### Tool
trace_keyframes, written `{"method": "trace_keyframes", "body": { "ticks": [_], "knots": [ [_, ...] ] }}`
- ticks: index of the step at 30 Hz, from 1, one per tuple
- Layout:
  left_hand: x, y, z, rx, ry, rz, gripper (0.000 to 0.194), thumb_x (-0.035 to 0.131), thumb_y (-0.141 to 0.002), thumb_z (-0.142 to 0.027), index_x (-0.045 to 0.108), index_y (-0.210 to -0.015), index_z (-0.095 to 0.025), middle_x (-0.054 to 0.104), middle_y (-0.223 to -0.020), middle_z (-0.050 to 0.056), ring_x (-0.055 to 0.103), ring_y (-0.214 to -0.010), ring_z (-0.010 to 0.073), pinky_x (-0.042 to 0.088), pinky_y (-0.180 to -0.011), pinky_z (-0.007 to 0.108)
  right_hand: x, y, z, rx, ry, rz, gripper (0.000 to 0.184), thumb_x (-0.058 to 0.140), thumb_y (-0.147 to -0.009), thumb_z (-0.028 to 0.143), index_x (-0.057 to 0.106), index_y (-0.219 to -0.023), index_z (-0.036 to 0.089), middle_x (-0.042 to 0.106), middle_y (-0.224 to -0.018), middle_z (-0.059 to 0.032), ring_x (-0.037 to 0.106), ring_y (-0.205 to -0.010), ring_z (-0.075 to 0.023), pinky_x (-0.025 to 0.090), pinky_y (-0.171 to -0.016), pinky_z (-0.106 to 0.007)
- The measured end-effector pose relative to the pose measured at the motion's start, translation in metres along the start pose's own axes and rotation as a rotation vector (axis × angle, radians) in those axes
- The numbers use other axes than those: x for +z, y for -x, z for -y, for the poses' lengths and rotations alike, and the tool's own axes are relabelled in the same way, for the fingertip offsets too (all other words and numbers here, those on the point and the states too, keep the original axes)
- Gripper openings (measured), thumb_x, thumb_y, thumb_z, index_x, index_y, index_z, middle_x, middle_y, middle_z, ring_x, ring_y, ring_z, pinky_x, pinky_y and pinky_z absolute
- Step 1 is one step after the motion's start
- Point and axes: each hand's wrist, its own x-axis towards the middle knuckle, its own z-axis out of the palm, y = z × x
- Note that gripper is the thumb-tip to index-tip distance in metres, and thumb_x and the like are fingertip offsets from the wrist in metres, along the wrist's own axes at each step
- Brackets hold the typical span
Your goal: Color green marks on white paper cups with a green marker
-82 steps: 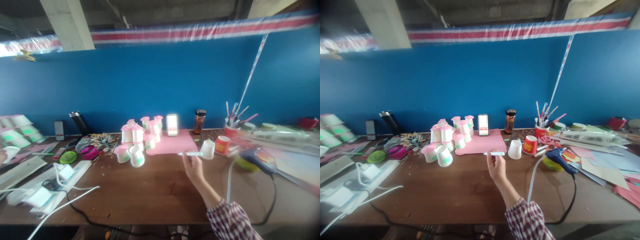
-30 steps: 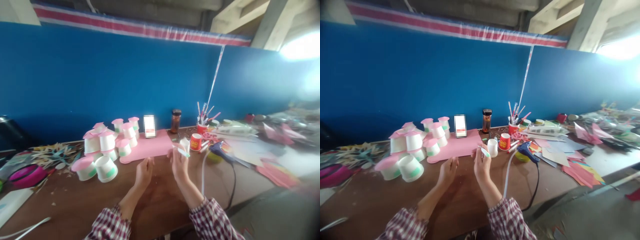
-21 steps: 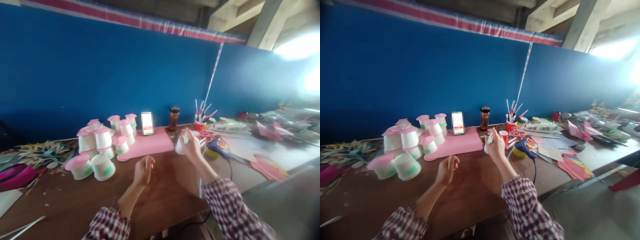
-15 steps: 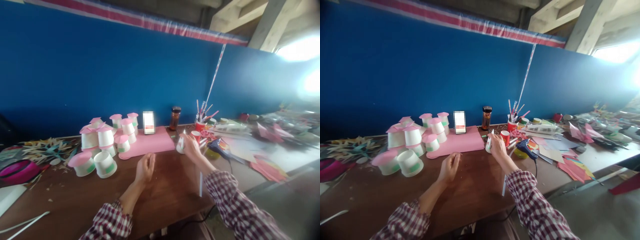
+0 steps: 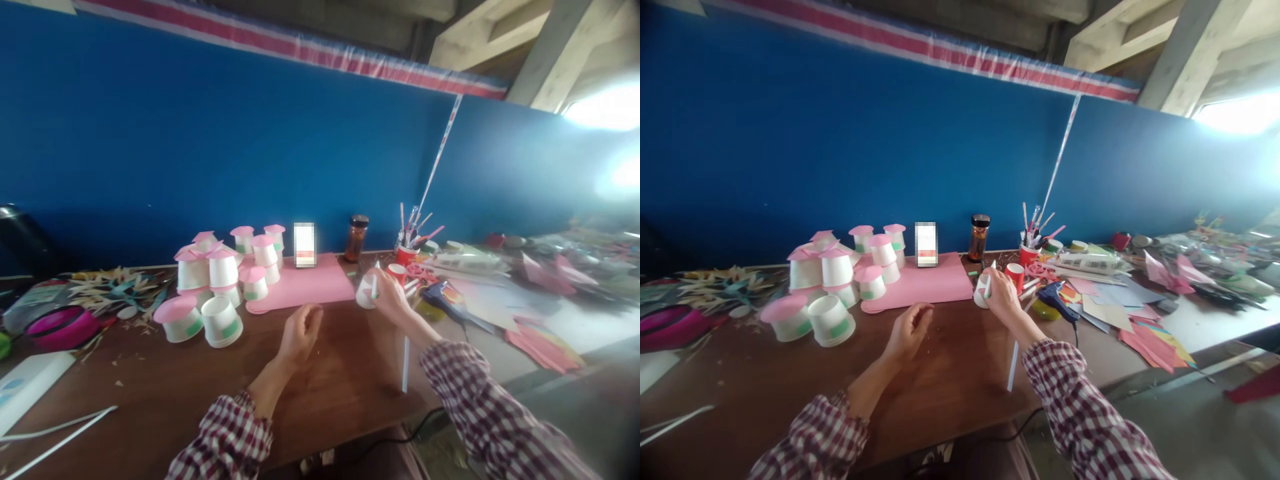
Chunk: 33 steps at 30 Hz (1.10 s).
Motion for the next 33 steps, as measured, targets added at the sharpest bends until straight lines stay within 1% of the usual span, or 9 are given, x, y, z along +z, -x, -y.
{"method": "trace_keyframes", "body": {
  "ticks": [3,7,10,14,18,21,27,30,33],
  "knots": [
    [0.003,0.0,-0.001,-0.12,0.169,0.061,0.035,0.058,-0.078,-0.046,0.062,-0.099,-0.018,0.063,-0.08,0.003,0.054,-0.056,0.0103,0.044,-0.051,0.023,-0.01,0.003,0.009,-0.008,-0.086,-0.047,0.039,0.063,-0.071,0.023,0.054,-0.108,0.018,0.065,-0.093,-0.0066,0.059,-0.079,-0.0215,0.043,-0.068,-0.032],
    [0.003,-0.001,-0.007,-0.34,0.5,0.173,0.041,0.061,-0.076,-0.05,0.061,-0.099,-0.016,0.063,-0.092,0.006,0.056,-0.062,0.008,0.049,-0.057,0.023,-0.027,0.014,0.04,-0.048,-0.287,-0.076,0.036,0.059,-0.075,0.027,0.052,-0.109,0.021,0.065,-0.09,-0.0037,0.059,-0.069,-0.0181,0.044,-0.065,-0.029],
    [0.0,0.0,-0.009,-0.434,0.688,0.252,0.04,0.066,-0.073,-0.049,0.064,-0.093,-0.015,0.061,-0.077,0.003,0.056,-0.063,0.007,0.048,-0.059,0.021,-0.032,0.023,0.067,-0.103,-0.396,-0.025,0.035,0.061,-0.074,0.027,0.052,-0.107,0.021,0.064,-0.091,-0.0032,0.059,-0.07,-0.0174,0.045,-0.065,-0.028],
    [-0.004,0.001,-0.009,-0.469,0.805,0.244,0.031,0.072,-0.07,-0.041,0.065,-0.085,-0.014,0.056,-0.064,-0.002,0.053,-0.059,0.0051,0.046,-0.058,0.018,-0.027,0.027,0.085,-0.151,-0.472,0.026,0.034,0.061,-0.075,0.026,0.052,-0.107,0.021,0.064,-0.092,-0.0039,0.059,-0.069,-0.0168,0.045,-0.064,-0.027],
    [-0.003,0.0,-0.007,-0.508,0.863,0.214,0.029,0.074,-0.069,-0.038,0.064,-0.084,-0.014,0.057,-0.067,-0.001,0.054,-0.06,0.0046,0.047,-0.059,0.018,-0.023,0.025,0.084,-0.141,-0.498,0.017,0.031,0.06,-0.076,0.027,0.052,-0.106,0.021,0.064,-0.089,-0.0031,0.059,-0.068,-0.0164,0.046,-0.063,-0.027],
    [-0.002,-0.002,-0.005,-0.553,0.888,0.169,0.029,0.075,-0.068,-0.037,0.062,-0.081,-0.015,0.057,-0.066,-0.001,0.054,-0.056,0.0047,0.047,-0.055,0.018,-0.027,0.018,0.073,-0.102,-0.488,-0.029,0.033,0.062,-0.076,0.031,0.053,-0.106,0.021,0.065,-0.091,-0.0039,0.059,-0.069,-0.0171,0.046,-0.064,-0.028],
    [-0.007,-0.007,-0.006,-0.563,1.068,-0.025,0.025,0.076,-0.068,-0.031,0.059,-0.078,-0.015,0.055,-0.066,-0.003,0.054,-0.057,0.004,0.046,-0.052,0.014,-0.032,0.002,0.037,0.063,-0.31,-0.293,0.043,0.064,-0.073,0.04,0.054,-0.11,0.02,0.065,-0.092,-0.0063,0.061,-0.074,-0.0221,0.045,-0.068,-0.035],
    [-0.011,-0.009,-0.009,-0.53,1.17,-0.002,0.022,0.074,-0.071,-0.03,0.059,-0.078,-0.014,0.054,-0.063,-0.003,0.055,-0.058,0.0043,0.048,-0.052,0.014,-0.019,0.006,0.034,0.034,-0.276,-0.247,0.045,0.065,-0.071,0.035,0.053,-0.112,0.021,0.065,-0.095,-0.0071,0.061,-0.079,-0.0244,0.046,-0.07,-0.037],
    [-0.013,-0.008,-0.014,-0.513,1.232,0.059,0.02,0.072,-0.072,-0.027,0.06,-0.08,-0.014,0.056,-0.066,-0.003,0.057,-0.058,0.0051,0.051,-0.053,0.014,0.004,0.018,0.046,-0.084,-0.299,-0.114,0.043,0.066,-0.071,0.028,0.054,-0.111,0.02,0.064,-0.101,-0.0093,0.061,-0.085,-0.0254,0.047,-0.071,-0.036]
  ]
}}
